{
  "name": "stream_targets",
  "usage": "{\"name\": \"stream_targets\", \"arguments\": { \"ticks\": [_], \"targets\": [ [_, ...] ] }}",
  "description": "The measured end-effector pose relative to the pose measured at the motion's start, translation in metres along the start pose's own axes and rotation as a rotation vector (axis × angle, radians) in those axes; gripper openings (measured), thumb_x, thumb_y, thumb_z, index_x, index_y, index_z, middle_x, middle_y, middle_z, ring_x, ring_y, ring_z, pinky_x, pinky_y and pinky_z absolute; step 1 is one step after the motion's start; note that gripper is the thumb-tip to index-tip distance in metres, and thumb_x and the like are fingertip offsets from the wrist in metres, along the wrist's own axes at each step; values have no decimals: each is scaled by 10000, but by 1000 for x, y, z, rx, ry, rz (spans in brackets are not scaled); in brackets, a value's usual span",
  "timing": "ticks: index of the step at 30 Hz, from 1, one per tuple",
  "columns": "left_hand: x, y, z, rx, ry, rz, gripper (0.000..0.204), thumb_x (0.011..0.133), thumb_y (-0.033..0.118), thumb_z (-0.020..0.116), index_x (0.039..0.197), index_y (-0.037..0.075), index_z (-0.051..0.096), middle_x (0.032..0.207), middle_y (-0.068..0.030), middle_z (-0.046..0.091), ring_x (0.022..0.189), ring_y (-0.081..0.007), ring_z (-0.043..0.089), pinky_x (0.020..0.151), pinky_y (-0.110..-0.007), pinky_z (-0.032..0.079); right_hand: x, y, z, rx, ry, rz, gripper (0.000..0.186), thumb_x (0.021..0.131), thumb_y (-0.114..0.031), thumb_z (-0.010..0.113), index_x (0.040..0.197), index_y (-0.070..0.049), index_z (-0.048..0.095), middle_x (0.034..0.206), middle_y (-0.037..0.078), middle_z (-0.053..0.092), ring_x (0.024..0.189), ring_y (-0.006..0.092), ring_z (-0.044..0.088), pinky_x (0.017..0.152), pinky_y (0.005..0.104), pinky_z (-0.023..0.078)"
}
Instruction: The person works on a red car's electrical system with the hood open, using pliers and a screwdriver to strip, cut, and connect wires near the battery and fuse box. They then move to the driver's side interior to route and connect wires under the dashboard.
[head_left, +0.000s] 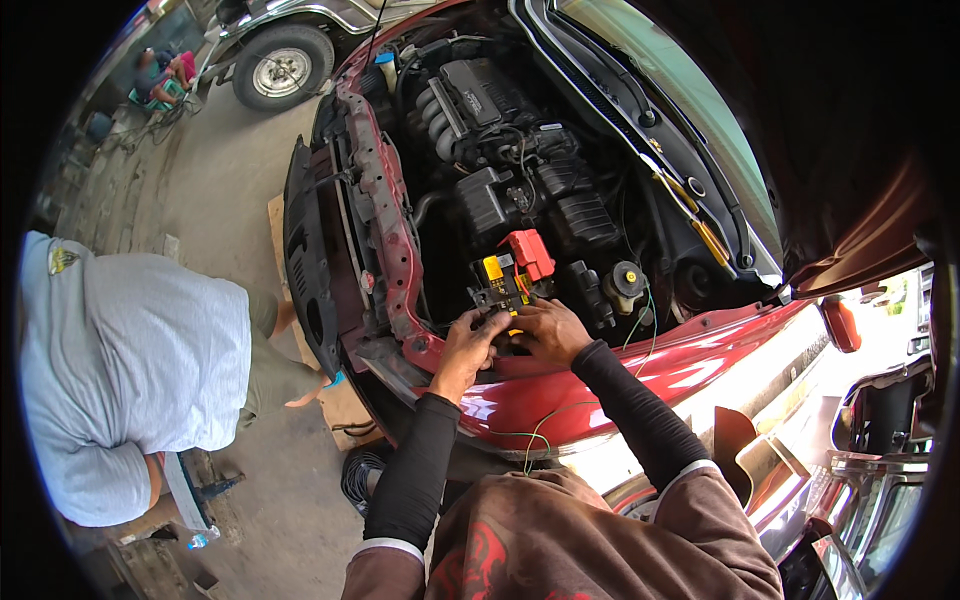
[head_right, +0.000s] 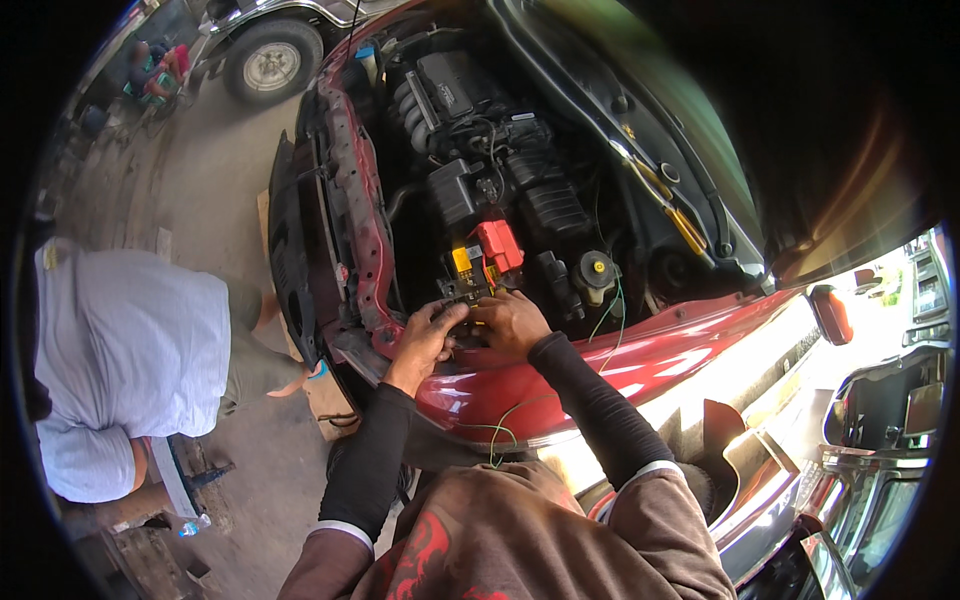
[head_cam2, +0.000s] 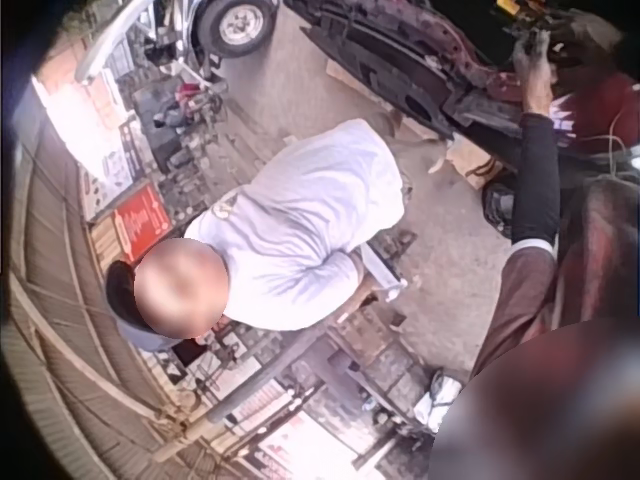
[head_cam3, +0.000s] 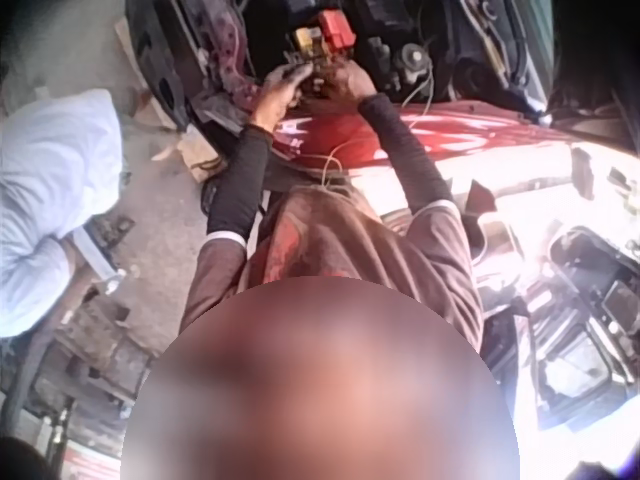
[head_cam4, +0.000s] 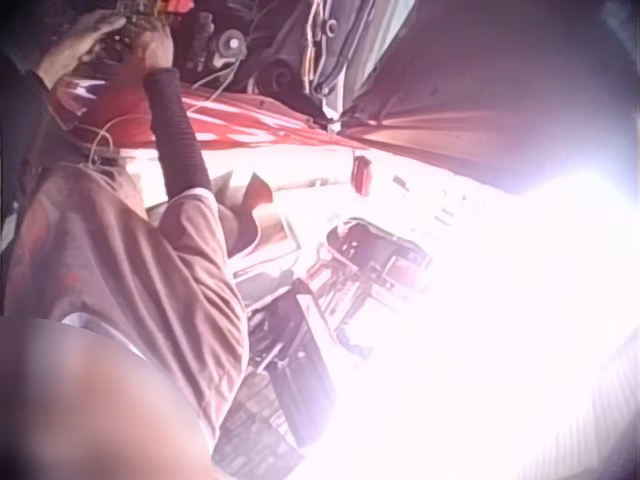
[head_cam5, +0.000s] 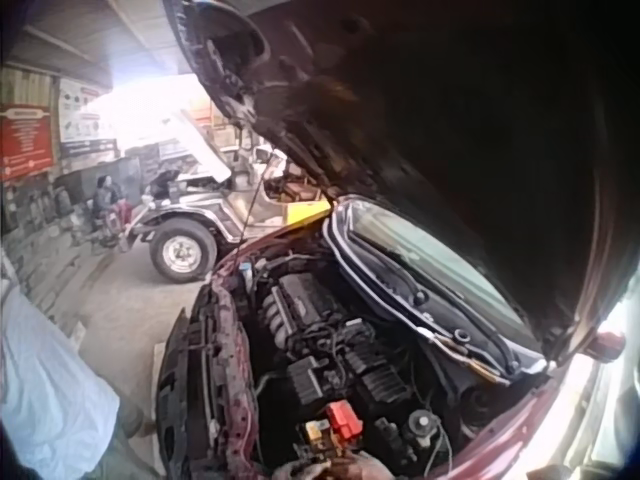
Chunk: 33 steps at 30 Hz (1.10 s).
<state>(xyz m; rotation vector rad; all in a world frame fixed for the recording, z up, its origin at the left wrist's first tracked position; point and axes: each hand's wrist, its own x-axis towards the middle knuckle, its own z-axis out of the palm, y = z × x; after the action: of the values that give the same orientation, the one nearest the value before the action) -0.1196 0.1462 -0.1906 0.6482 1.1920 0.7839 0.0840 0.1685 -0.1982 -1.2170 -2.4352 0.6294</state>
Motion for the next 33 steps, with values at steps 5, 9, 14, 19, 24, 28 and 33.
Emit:
{"name": "stream_targets", "arguments": {
  "ticks": [5, 9, 14, 19, 24, 28, 33],
  "targets": [
    [16, -7, 0, 574, 294, 385, 308, 980, 295, 751, 1093, 17, 682, 772, -94, 701, 602, -182, 666, 544, -330, 479, 7, -14, -5, -63, -69, 72, 185, 857, -236, 779, 1034, -181, 772, 953, -7, 681, 1022, 272, 624, 904, 429, 446],
    [17, -16, -3, 759, 293, 440, 233, 988, 237, 725, 1048, 13, 697, 806, -173, 720, 658, -269, 699, 635, -412, 514, 10, -11, -1, 2, 7, 62, 218, 838, -226, 787, 1050, -177, 780, 973, -4, 693, 1005, 284, 630, 886, 437, 472],
    [12, -13, -11, 547, -40, 334, 261, 968, 280, 769, 958, 21, 736, 773, -78, 717, 640, -181, 666, 579, -329, 504, 4, 1, 8, 41, 59, 92, 225, 819, -180, 786, 1043, -159, 784, 1046, 13, 722, 1024, 300, 643, 898, 438, 507],
    [10, 4, -22, -199, -134, -290, 393, 984, 379, 755, 1168, 41, 680, 802, -11, 632, 545, -67, 465, 491, -201, 366, 0, 1, 12, 70, 98, 54, 209, 791, -130, 790, 1000, -143, 776, 1031, 25, 719, 999, 305, 642, 880, 433, 508],
    [3, 1, -4, -313, -64, -151, 425, 988, 352, 755, 1243, 45, 609, 855, -40, 665, 571, -69, 483, 456, -204, 340, 1, 5, 5, -36, 35, 59, 193, 786, -130, 781, 976, -163, 776, 933, 7, 675, 940, 302, 620, 841, 432, 508],
    [15, -7, 5, 296, 215, 174, 313, 967, 263, 778, 1150, 38, 660, 692, -46, 673, 522, -121, 577, 496, -272, 421, 2, 3, 7, 35, 69, 35, 218, 777, -90, 775, 986, -149, 763, 937, 10, 676, 880, 295, 596, 810, 417, 497],
    [22, -17, 0, 776, 214, 396, 265, 970, 267, 772, 956, 6, 725, 637, -87, 676, 540, -155, 593, 542, -360, 439, 1, 1, 10, 43, 135, 48, 223, 779, -87, 767, 994, -146, 763, 935, 12, 672, 894, 290, 588, 809, 410, 501]
  ]
}}
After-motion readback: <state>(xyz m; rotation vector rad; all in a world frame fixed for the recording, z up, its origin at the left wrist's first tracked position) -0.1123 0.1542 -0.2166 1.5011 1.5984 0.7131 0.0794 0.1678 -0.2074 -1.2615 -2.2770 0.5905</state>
